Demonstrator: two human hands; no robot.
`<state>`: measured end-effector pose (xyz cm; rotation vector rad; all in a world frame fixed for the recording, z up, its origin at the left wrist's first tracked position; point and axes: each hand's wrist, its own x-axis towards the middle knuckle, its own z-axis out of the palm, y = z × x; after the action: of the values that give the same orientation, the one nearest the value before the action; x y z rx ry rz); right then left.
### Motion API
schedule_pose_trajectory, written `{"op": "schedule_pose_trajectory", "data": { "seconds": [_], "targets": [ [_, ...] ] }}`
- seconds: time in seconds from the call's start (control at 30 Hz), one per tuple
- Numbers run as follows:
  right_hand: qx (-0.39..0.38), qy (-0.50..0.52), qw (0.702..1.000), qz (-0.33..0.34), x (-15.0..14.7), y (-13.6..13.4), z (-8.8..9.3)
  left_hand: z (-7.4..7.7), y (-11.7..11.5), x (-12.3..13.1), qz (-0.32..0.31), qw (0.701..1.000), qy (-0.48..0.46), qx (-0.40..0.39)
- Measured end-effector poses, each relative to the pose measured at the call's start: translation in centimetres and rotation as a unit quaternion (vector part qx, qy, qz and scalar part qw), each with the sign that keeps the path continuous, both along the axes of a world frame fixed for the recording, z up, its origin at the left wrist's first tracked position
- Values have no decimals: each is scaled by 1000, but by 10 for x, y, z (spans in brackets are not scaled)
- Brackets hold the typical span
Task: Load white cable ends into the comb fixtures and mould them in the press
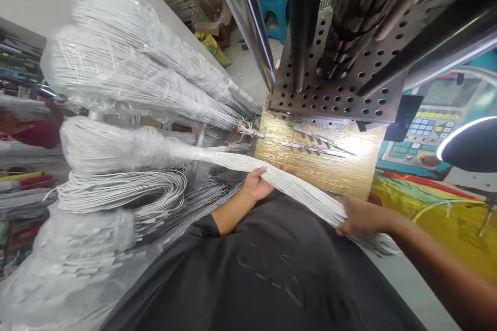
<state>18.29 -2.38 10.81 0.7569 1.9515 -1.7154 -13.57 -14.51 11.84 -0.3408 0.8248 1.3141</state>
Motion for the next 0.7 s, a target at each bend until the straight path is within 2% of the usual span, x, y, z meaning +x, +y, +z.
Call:
{"op": "schedule_pose_trajectory", "data": {
  "seconds": [0.1,0.2,0.3,0.4,0.53,0.7],
  "targets": [
    [77,-53,994,50,9,35,-5,-22,19,8,54,998,18,-4],
    [211,-109,967,89,-1,61,-22,-39,40,7,96,995,36,-8],
    [333,-89,933,104,-10,65,-46,-53,57,2,134,986,68,-78],
    [450,-11,889,81,-3,49,-67,-64,63,-4,144,969,119,-164],
    [550,39,834,32,16,22,-80,-70,54,-10,113,956,167,-212],
    [574,39,818,7,21,11,-84,-68,35,-11,-4,933,237,-271]
  ]
}}
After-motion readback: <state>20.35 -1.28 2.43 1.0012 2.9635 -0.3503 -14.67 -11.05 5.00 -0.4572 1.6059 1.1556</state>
